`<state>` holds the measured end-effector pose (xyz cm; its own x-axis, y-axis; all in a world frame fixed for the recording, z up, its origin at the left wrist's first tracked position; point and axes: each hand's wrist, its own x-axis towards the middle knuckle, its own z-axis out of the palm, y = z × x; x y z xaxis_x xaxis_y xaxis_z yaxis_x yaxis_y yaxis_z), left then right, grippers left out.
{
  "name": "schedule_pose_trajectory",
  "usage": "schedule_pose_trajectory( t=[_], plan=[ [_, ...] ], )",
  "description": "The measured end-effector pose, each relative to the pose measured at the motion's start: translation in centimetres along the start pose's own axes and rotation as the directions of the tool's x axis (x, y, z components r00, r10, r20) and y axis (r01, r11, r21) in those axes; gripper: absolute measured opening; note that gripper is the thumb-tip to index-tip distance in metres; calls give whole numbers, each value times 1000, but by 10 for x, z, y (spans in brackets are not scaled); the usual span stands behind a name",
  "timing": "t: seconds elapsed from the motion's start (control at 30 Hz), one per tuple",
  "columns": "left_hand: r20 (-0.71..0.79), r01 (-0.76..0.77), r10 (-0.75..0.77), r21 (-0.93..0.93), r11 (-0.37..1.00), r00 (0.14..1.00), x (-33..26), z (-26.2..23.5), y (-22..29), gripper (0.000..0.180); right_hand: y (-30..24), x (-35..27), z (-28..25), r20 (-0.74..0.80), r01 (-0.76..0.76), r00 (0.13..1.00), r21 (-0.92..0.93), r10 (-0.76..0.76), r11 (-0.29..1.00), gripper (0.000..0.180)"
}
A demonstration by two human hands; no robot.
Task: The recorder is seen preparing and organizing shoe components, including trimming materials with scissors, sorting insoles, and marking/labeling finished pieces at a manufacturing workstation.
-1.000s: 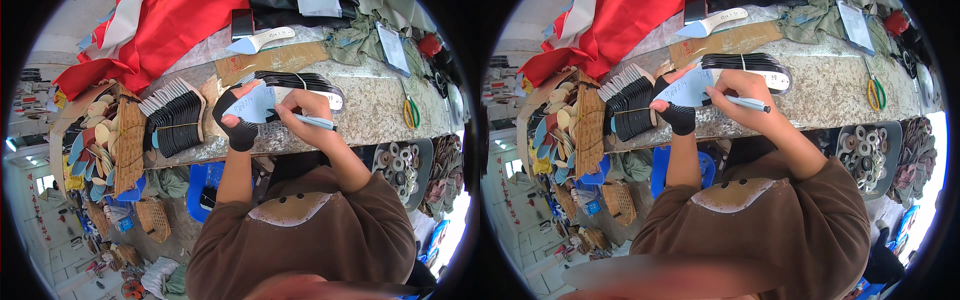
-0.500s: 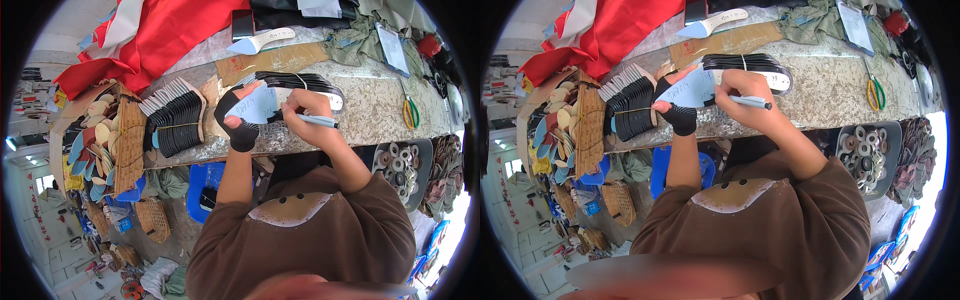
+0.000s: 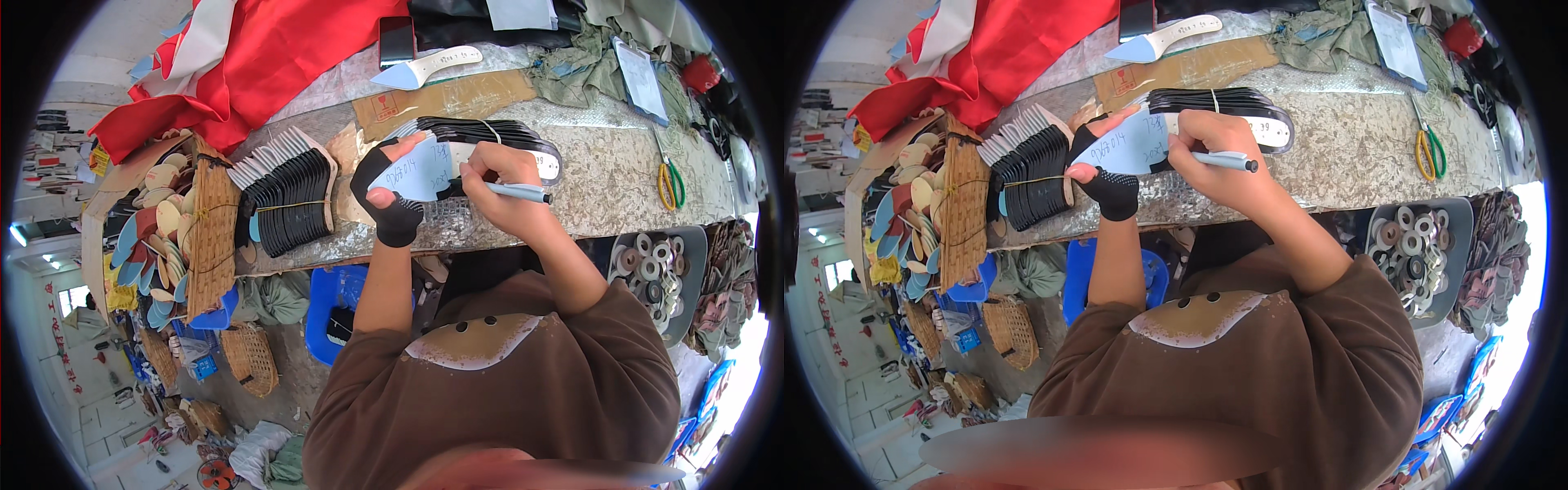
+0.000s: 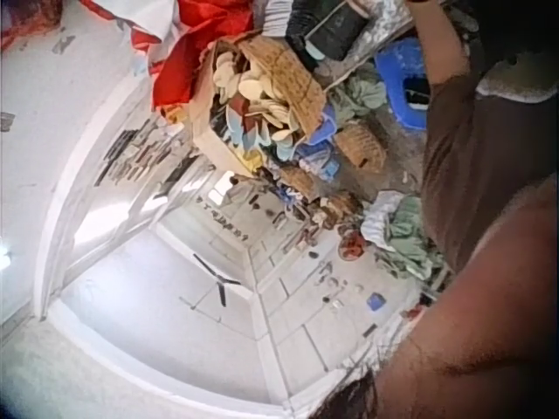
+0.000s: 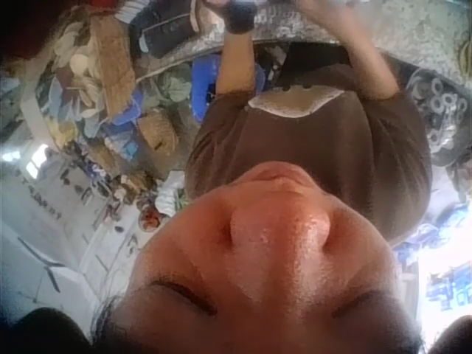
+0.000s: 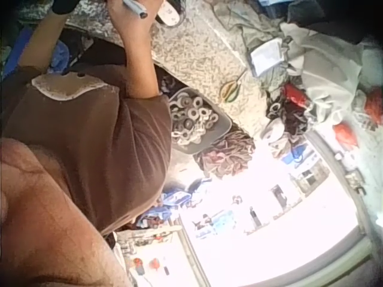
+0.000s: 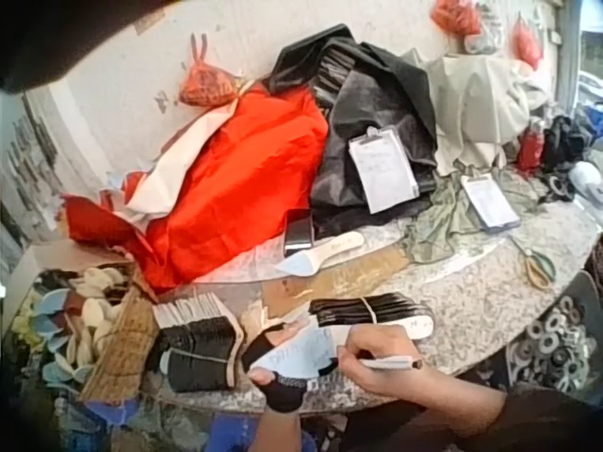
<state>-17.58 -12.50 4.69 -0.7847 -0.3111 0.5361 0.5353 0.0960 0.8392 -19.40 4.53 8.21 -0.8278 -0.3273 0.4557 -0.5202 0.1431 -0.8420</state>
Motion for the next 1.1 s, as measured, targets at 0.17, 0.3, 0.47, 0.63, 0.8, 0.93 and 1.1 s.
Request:
schedule_pose_trajectory(
  t=[0.17,0.3,0.47,0.63,0.8,0.93,1.1],
  plan=[
    [11,-12,13,-134,991,1000,-7,-13,-6,95,-1,-1,4,-70,8,998,88,-2,996,21],
    [152,-77,83,-45,996,985,-32,-33,0,71,-22,-8,-22,-116,60,993,355,-19,933,52],
    [233,-276,179,503,819,956,-81,-79,12,38,9,-8,-70,103,-194,976,-10,194,981,37],
    [-273,176,76,784,596,959,-166,-114,18,38,51,5,-42,233,18,971,-254,43,967,34],
    [-96,630,-636,312,712,766,-232,-94,7,43,111,18,-17,285,69,957,-373,44,925,41],
    [283,739,-703,-31,674,653,-215,-20,-7,35,136,14,-7,397,-42,904,-286,158,957,51],
    [202,870,-851,-203,449,486,-193,1,-1,43,106,-8,-13,307,-125,926,-304,221,944,58]
  ],
)
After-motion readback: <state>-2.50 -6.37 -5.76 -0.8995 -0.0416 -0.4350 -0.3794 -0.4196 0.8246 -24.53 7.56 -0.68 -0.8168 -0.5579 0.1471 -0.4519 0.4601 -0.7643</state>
